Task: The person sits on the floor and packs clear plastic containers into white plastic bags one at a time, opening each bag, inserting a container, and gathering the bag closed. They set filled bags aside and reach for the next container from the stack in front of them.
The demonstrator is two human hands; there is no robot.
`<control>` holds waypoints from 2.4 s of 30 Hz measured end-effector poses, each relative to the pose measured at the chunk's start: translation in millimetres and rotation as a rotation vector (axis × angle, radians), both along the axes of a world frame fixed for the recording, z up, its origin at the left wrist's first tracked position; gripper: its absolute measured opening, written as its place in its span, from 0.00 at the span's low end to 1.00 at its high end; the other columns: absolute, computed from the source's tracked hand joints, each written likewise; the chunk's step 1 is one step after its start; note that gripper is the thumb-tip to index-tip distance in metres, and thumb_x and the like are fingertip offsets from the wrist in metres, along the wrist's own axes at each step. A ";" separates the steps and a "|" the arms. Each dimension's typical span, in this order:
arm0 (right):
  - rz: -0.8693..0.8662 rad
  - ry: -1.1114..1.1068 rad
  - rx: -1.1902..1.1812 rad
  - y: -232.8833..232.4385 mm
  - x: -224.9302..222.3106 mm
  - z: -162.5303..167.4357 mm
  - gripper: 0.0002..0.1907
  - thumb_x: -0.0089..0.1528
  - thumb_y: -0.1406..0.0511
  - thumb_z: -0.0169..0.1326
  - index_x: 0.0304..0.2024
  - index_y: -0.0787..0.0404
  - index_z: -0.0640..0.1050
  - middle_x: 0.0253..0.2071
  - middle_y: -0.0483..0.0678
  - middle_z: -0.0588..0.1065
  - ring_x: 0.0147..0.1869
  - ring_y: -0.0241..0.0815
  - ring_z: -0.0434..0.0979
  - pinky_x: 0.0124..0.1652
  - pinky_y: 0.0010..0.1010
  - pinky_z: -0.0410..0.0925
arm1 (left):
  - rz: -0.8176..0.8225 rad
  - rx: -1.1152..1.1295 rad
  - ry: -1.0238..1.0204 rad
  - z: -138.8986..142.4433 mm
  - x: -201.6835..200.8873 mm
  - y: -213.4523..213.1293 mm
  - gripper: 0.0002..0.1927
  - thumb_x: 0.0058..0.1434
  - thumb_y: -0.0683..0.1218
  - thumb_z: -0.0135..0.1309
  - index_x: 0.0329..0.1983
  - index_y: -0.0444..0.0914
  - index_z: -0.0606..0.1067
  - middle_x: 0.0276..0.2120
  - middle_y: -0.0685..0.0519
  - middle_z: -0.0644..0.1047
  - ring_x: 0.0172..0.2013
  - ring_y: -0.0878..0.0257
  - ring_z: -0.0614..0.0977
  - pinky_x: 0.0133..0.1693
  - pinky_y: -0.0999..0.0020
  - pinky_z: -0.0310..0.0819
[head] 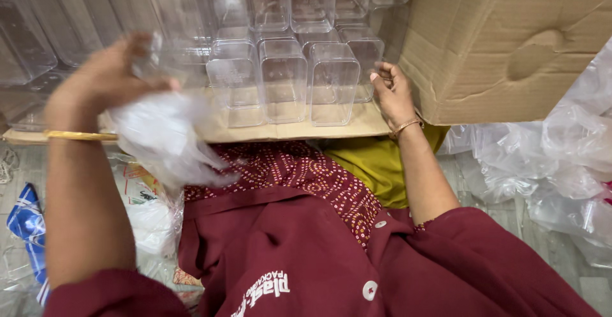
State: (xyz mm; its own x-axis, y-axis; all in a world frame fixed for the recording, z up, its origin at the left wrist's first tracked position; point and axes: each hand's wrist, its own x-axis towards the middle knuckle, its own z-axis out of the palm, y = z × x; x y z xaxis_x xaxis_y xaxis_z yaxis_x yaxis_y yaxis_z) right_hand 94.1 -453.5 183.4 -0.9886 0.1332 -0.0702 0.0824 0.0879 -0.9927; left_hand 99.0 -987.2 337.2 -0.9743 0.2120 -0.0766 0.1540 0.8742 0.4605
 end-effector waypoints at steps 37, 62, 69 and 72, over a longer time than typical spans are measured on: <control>0.934 0.300 -0.144 -156.2 18.5 195.0 0.36 0.69 0.61 0.62 0.72 0.63 0.59 0.67 0.44 0.65 0.74 0.36 0.65 0.72 0.29 0.61 | -0.167 0.914 0.461 40.2 58.9 184.5 0.16 0.80 0.41 0.48 0.69 0.40 0.70 0.43 0.51 0.82 0.42 0.66 0.86 0.47 0.72 0.79; 0.428 0.205 0.070 -142.8 57.0 130.6 0.06 0.65 0.69 0.62 0.43 0.66 0.82 0.38 0.44 0.81 0.40 0.28 0.77 0.41 0.20 0.70 | 0.250 1.595 0.127 -57.5 74.8 199.0 0.09 0.60 0.44 0.67 0.35 0.38 0.77 0.41 0.58 0.80 0.39 0.72 0.80 0.43 0.77 0.76; 0.348 0.286 0.456 -155.8 73.7 156.6 0.08 0.68 0.66 0.57 0.46 0.64 0.81 0.33 0.46 0.81 0.35 0.31 0.77 0.36 0.23 0.69 | 0.310 1.517 0.081 -49.1 74.8 204.7 0.09 0.63 0.46 0.64 0.35 0.37 0.78 0.29 0.61 0.77 0.30 0.74 0.73 0.34 0.78 0.67; 0.296 0.362 0.487 -156.4 76.1 174.4 0.08 0.69 0.65 0.57 0.47 0.62 0.81 0.36 0.49 0.81 0.38 0.36 0.79 0.40 0.25 0.70 | 0.344 1.333 0.134 -48.1 75.2 204.5 0.14 0.68 0.50 0.61 0.33 0.36 0.77 0.25 0.63 0.71 0.28 0.74 0.67 0.31 0.78 0.60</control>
